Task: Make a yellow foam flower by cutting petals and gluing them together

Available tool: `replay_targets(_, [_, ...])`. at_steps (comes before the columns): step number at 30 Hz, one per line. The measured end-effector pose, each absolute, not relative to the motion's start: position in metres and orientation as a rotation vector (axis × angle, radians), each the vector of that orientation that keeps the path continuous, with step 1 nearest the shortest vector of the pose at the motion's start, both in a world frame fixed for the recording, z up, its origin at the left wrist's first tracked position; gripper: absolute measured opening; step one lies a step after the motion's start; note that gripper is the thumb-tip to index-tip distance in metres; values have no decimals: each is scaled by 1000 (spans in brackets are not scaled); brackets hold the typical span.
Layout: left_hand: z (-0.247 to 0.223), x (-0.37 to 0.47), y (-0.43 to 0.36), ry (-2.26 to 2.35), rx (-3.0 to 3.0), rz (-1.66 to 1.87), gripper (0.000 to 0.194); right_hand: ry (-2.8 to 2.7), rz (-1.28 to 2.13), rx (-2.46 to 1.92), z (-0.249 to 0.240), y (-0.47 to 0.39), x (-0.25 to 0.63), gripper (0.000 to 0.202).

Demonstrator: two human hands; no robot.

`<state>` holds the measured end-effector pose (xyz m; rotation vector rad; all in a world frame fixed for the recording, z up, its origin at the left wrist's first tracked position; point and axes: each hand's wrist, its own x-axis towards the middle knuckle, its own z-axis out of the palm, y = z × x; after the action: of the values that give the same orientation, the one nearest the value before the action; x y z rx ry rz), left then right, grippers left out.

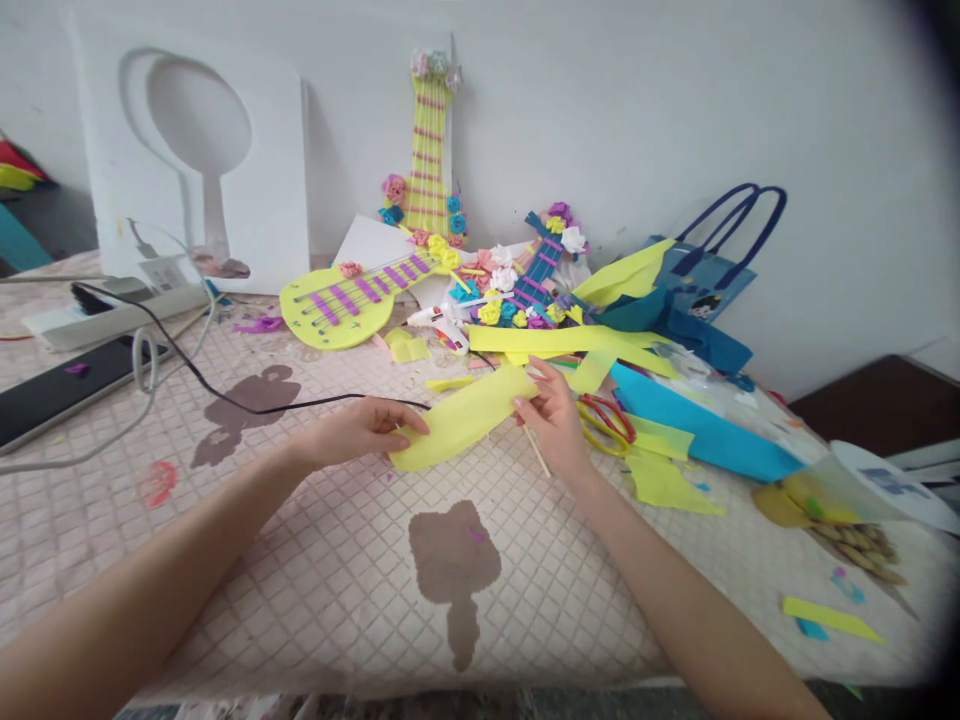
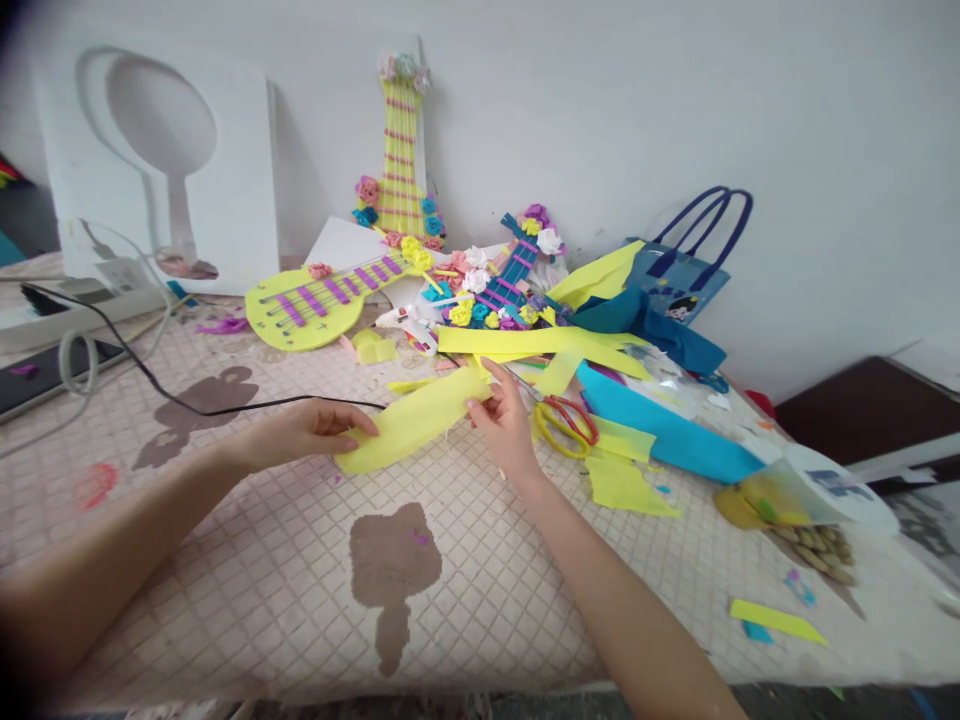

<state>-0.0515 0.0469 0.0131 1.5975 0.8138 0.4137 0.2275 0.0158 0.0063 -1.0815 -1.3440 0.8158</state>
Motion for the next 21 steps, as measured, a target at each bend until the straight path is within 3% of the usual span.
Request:
replay_targets(8, [18, -52, 45, 826, 1540, 418, 28, -1358, 777, -1171, 3, 18, 233, 29])
replay_targets(11, [20, -51, 43, 846, 1420, 457, 28, -1256, 862, -1093, 5, 19, 232, 34])
replay_targets(16, [21, -48, 39, 782, 1294, 499, 31, -1205, 1290, -901, 5, 11, 218, 57])
replay_targets(21, [18, -45, 37, 644, 1375, 429, 45, -1401, 1429, -843, -3, -1, 202, 45])
